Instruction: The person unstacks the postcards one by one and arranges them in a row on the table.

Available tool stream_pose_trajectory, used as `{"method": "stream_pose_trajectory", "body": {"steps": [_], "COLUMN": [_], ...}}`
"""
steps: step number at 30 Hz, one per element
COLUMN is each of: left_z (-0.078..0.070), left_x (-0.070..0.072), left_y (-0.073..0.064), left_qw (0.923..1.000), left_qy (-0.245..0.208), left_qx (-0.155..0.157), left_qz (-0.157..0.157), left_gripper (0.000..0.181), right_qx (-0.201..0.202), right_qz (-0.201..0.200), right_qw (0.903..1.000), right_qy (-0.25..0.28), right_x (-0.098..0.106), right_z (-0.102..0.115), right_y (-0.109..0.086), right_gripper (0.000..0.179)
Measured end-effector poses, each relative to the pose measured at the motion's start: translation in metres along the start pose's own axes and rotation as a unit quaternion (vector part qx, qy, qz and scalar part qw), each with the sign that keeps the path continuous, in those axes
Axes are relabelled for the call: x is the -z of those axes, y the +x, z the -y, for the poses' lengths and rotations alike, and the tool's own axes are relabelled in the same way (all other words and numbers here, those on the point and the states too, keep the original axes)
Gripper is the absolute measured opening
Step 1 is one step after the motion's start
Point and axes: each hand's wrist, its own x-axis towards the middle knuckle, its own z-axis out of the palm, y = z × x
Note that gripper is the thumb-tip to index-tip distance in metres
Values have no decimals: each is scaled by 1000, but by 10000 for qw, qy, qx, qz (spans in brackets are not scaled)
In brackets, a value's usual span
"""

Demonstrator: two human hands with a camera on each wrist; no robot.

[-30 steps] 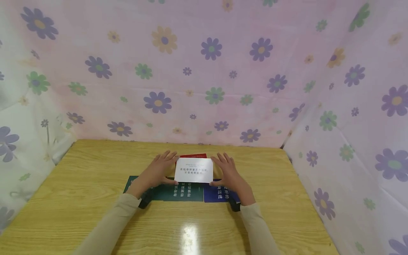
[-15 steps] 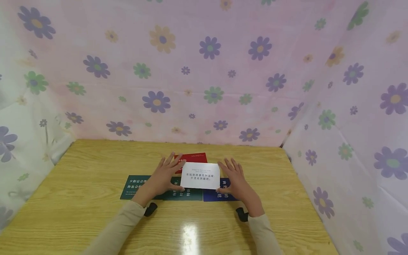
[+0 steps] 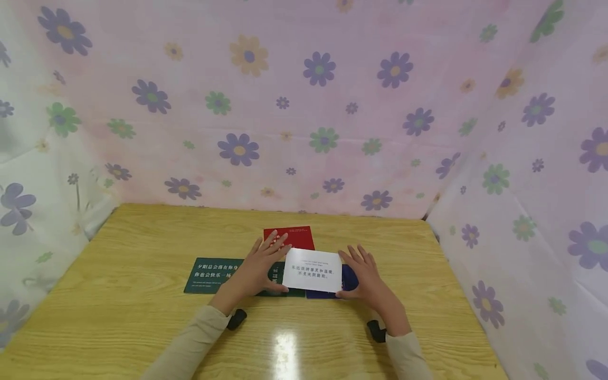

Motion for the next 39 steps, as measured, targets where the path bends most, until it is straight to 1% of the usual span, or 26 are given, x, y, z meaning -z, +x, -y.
{"method": "stream_pose_trajectory", "body": {"steps": [3,6,13,15,21,23,26,30,34,39], "left_z": [-4,-7,-15,-18,-27,-32,-40,-52,-61,-69], "left_x": [0,-2,-8,-9,-10,-12,-16,-25,-34,-42], "left_y": [1,2,5,6,14,16,20,22,22,23], "left_qw": [9999,9997,9994,9993,9975,9972,9972,9973,9974,9974], "left_qy": [40,12,-208,-123,448,528,583,626,652,643], "left_qx": [-87,-202,-280,-361,-542,-527,-457,-311,-152,-56], "left_qz": [-73,-117,-48,-41,-91,-34,102,223,275,327], "left_gripper": [104,103,105,105,106,107,107,107,107,105], "right_qx": [-138,-178,31,74,237,285,253,196,99,14], "right_qz": [-14,-55,-282,-343,-670,-753,-788,-833,-734,-625], "right_qw": [9999,9998,9996,9994,9975,9967,9965,9961,9971,9980], "right_qy": [13,-8,-53,-15,11,-68,-146,-223,-151,-68], "right_x": [0,2,5,5,5,7,10,14,17,19], "right_z": [-1,-1,-4,-6,-15,-17,-21,-27,-32,-38], "right_y": [-5,-12,-24,-27,-36,-40,-47,-55,-60,-66], "right_gripper": [103,104,103,102,102,102,103,103,102,100]}}
